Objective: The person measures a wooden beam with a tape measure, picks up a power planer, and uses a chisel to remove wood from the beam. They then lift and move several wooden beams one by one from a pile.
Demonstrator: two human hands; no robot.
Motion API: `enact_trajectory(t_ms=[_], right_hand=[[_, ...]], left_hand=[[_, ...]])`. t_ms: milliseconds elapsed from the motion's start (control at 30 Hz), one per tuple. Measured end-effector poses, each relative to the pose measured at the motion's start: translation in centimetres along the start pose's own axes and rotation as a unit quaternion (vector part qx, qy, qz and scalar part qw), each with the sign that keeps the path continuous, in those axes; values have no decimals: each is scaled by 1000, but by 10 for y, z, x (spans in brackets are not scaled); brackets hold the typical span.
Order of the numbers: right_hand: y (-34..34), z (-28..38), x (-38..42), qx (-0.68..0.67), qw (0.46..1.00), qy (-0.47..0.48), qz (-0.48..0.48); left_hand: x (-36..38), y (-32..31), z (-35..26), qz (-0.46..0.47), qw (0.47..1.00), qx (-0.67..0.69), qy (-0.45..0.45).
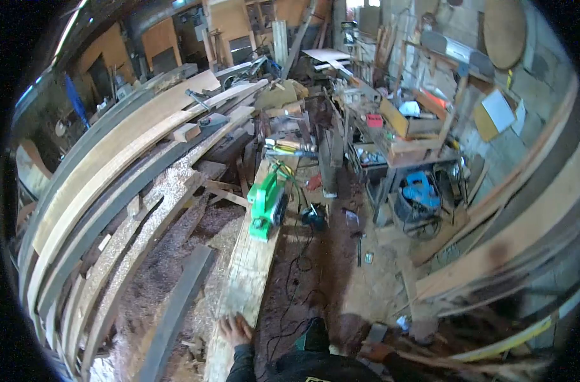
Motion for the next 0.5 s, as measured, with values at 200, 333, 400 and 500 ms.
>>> enact_trajectory(t_ms=[200, 333, 400, 500], right_hand=[[73, 90, -98, -15, 996, 58, 64], [156, 133, -208, -45, 991, 76, 99], [210, 180, -245, 72, 986, 132, 70], [300, 268, -263, 90, 976, 197, -38]], left_hand=[[2, -5, 4, 127, 991, -32, 34], [-4, 1, -3, 103, 992, 6, 66], [-5, 2, -6, 152, 985, -40, 68], [-18, 12, -33, 245, 917, -303, -87]])
Point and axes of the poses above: each hand's wrist, its own x-axis away from the middle knuckle, its own y-axis out of the back of the hand, z = x × y, the point moved 7 cm from there along -x, towards the middle knuckle, and after that the axes turned 10 degrees about -x, right-handed, at the moved point
